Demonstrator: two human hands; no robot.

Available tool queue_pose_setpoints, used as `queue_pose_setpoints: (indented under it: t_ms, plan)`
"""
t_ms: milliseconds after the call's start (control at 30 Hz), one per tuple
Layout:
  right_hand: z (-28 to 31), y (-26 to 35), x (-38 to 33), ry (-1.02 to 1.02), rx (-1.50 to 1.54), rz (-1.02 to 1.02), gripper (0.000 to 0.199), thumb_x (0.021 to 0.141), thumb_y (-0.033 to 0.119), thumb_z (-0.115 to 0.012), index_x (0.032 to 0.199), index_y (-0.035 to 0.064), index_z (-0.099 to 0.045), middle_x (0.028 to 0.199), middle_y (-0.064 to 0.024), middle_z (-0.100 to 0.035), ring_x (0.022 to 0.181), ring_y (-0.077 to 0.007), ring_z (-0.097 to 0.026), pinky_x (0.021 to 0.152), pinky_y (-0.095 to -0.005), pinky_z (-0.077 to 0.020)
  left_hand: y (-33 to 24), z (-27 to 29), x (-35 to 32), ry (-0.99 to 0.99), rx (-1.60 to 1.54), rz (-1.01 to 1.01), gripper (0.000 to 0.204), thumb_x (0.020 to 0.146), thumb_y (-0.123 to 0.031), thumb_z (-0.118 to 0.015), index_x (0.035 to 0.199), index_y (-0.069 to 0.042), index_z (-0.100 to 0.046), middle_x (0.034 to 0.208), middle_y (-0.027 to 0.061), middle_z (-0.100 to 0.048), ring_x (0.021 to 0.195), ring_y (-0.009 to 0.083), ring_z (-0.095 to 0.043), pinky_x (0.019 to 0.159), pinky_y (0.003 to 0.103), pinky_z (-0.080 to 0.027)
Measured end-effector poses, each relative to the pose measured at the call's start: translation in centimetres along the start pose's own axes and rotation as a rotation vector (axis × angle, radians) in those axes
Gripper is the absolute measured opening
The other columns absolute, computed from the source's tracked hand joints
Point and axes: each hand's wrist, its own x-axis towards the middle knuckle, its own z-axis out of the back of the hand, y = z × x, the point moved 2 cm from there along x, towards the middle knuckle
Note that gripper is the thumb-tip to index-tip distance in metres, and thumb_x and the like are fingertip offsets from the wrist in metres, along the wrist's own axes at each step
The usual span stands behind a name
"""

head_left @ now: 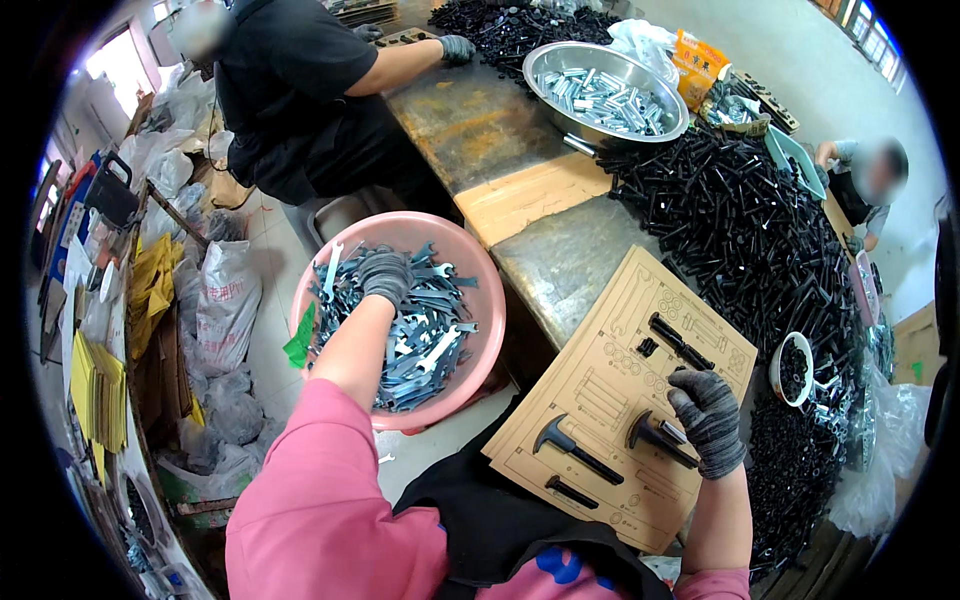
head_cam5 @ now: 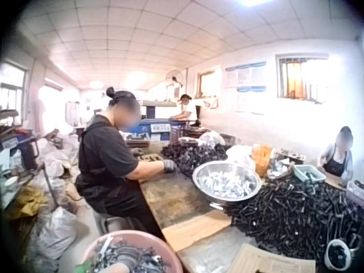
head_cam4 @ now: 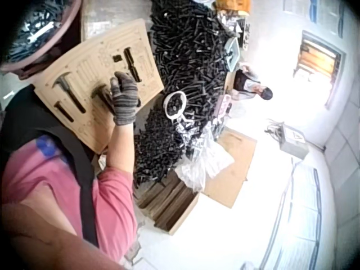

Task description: The person assembles a tool kit by picking various metal tools and small parts from piles on a table and placing them into designated slots on a cardboard insert. The person repeats this process for multiple kits, handling hammers, wrenches, and other hardware components.

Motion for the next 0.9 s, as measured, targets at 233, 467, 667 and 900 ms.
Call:
queue_pose_setpoints:
  t_ms: [233, 467, 667, 900]
  plan:
    - [-1.1, 2.3, 0.3, 0.088, 0.191, -0.049, 0.016, 0.07, 0.009, -0.063, 0.087, 0.0073, -0.063, 0.077, -0.0092, -0.06, 0.07, -0.0241, -0.058, 0.064, -0.0314, -0.0469, -0.1, 3.3, -3.3, 0.173, -1.148, -0.115, 0.025, 0.081, -0.019, -0.053, 0.097, 0.0, -0.054, 0.087, 0.0145, -0.06, 0.076, 0.0236, -0.059, 0.069, 0.034, -0.049]
    - [-2.2, 5.2, 0.4, 0.121, 0.129, 0.223, 0.02, 0.075, 0.011, -0.06, 0.095, 0.0053, -0.061, 0.081, -0.0088, -0.062, 0.076, -0.0161, -0.059, 0.069, -0.0273, -0.0479, -9.9, 10.9, -14.4, 0.682, -1.849, -0.58, 0.048, 0.078, -0.029, -0.063, 0.108, 0.003, -0.044, 0.085, 0.0095, -0.057, 0.071, 0.014, -0.057, 0.062, 0.024, -0.049]
    - [0.1, 5.1, -0.6, 0.028, 0.815, -0.134, 0.029, 0.079, 0.013, -0.06, 0.106, 0.0045, -0.056, 0.075, -0.0002, -0.054, 0.066, -0.0065, -0.049, 0.059, -0.0189, -0.0417, -16.0, 13.9, -21.8, 0.961, -1.667, -0.868, 0.043, 0.082, -0.026, -0.057, 0.113, 0.002, -0.044, 0.09, 0.008, -0.058, 0.08, 0.0129, -0.056, 0.068, 0.025, -0.047]
    - [3.3, 3.5, -3.2, 0.012, 0.867, -0.074, 0.021, 0.08, 0.014, -0.058, 0.098, 0.0031, -0.057, 0.077, -0.0019, -0.058, 0.062, -0.0052, -0.05, 0.05, -0.0159, -0.038, -20.1, 14.1, -25.8, 1.188, -1.624, -0.884, 0.04, 0.081, -0.033, -0.058, 0.105, -0.002, -0.049, 0.081, 0.0072, -0.059, 0.069, 0.0111, -0.057, 0.06, 0.022, -0.045]
